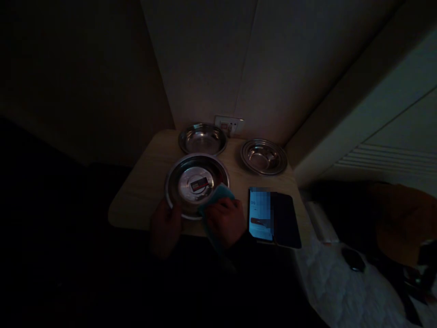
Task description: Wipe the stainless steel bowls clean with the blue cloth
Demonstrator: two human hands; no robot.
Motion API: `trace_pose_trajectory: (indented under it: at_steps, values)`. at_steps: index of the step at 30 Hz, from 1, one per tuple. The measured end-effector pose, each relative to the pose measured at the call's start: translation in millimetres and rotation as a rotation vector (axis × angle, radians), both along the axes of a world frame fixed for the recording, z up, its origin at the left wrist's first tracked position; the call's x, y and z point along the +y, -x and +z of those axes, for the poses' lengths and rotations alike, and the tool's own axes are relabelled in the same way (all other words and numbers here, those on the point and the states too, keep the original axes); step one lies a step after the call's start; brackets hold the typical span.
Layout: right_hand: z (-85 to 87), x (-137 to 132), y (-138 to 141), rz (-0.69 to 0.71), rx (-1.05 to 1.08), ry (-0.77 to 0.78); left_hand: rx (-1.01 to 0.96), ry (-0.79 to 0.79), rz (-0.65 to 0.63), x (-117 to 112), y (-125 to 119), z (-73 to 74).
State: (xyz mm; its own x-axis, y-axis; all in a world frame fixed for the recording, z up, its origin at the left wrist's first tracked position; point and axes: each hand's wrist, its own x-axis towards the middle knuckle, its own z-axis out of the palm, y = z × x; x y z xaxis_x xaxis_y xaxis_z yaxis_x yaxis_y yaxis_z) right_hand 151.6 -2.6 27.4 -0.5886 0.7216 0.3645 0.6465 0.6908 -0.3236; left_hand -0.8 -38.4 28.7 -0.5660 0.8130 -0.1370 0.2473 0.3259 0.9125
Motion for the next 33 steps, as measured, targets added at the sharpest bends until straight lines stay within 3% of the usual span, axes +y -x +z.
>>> trace_pose_trajectory:
  at_steps: [16,22,26,30,33]
  values:
    - [-6.0,-1.5,-2.3,-0.030,0.025,-0.067,-0.025,-0.022,0.029,0.0,-0.2,-1.9]
    - [-4.5,-10.4,13.9,0.008,0.045,-0.049,-0.034,-0.030,0.022,-2.1,3.7,-2.2]
    - [-7.2,-4.4,0.0,0.039,-0.004,-0.121,-0.094,-0.001,0.040,-2.5,5.6,-1.3]
    - [-8.5,2.0,-16.6,0.015,-0.045,-0.143,-0.221,0.061,-0.072,-3.5,7.8,0.2]
    - [-7.8,1.1,-16.6,0.014,-0.037,-0.135,-0.211,0.090,-0.117,-6.8,15.3,1.2]
